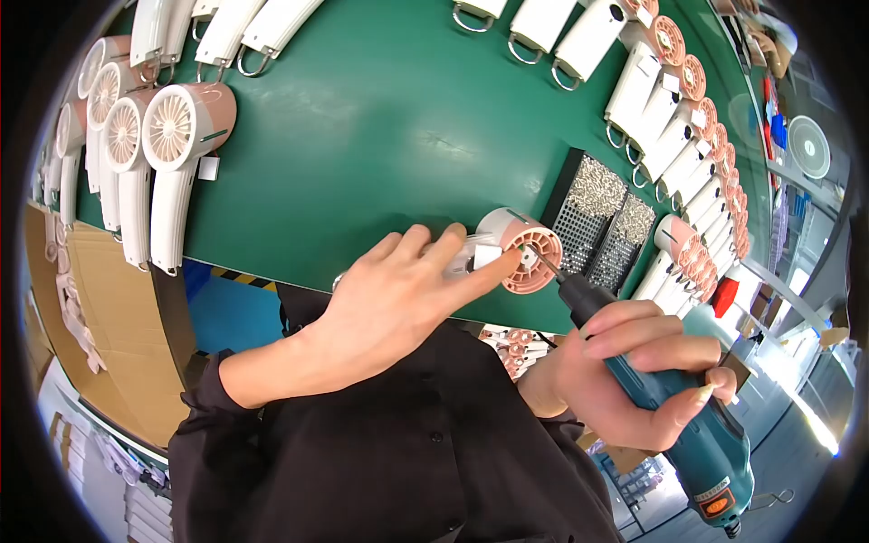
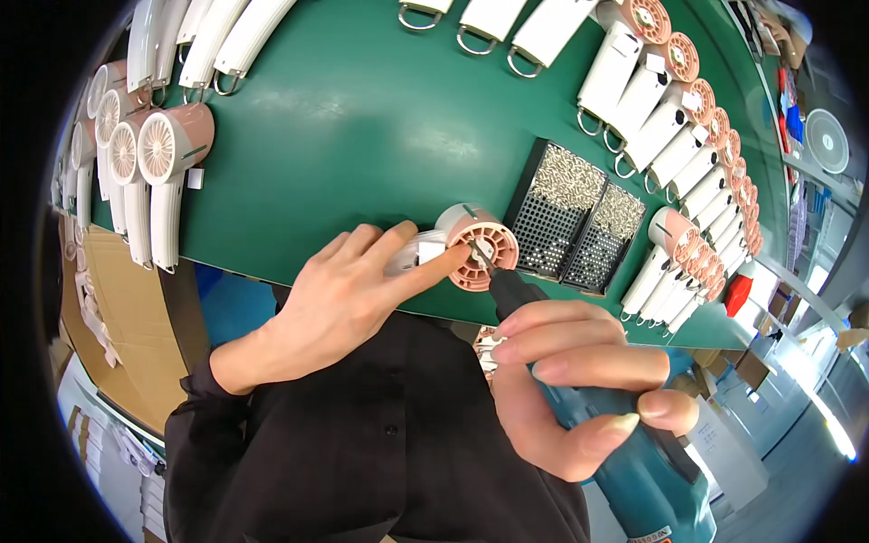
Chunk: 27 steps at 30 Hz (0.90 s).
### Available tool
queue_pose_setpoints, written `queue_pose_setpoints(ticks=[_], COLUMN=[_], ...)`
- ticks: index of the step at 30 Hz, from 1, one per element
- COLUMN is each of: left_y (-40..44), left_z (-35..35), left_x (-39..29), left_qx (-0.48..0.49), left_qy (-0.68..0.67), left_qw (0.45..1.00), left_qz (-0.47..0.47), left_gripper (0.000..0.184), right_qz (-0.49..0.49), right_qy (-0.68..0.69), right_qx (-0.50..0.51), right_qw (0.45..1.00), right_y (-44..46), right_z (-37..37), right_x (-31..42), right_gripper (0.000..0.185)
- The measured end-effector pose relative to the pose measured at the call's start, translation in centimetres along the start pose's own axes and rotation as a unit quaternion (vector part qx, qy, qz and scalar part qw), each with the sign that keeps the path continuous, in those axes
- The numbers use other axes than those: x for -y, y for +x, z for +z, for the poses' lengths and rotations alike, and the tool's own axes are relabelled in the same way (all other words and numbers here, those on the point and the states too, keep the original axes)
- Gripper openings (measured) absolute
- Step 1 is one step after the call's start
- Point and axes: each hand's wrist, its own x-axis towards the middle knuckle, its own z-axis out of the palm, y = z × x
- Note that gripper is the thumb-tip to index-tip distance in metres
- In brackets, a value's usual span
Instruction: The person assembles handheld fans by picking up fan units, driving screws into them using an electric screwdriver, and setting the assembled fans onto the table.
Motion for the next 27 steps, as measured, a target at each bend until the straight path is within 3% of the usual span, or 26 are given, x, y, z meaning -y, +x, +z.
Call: queue_pose_setpoints(ticks=[4,18,23,27], left_y=[-0.2,0.0,0.0,-0.1], left_z=[0.1,0.1,0.1,0.3], left_x=[0.2,0.4,0.2,0.2], left_qx=[0.004,0.02,0.02,0.012], left_qy=[0.007,-0.013,0.013,0.014], left_qw=[1.0,1.0,1.0,1.0], left_qz=[0.002,-0.005,0.001,0.0], left_gripper=[0.063,0.065,0.058,0.055], right_qz=[0.031,0.007,0.048,0.048], right_qy=[-0.037,0.002,-0.081,-0.124], right_qx=[0.047,-0.024,0.003,0.093], right_qw=[0.998,1.0,0.996,0.987], right_y=[0.2,0.0,-0.2,-0.2], right_z=[0.0,0.6,1.9,2.1], right_x=[-0.5,-0.7,-2.3,-2.9], right_gripper=[0.025,0.023,0.019,0.015])
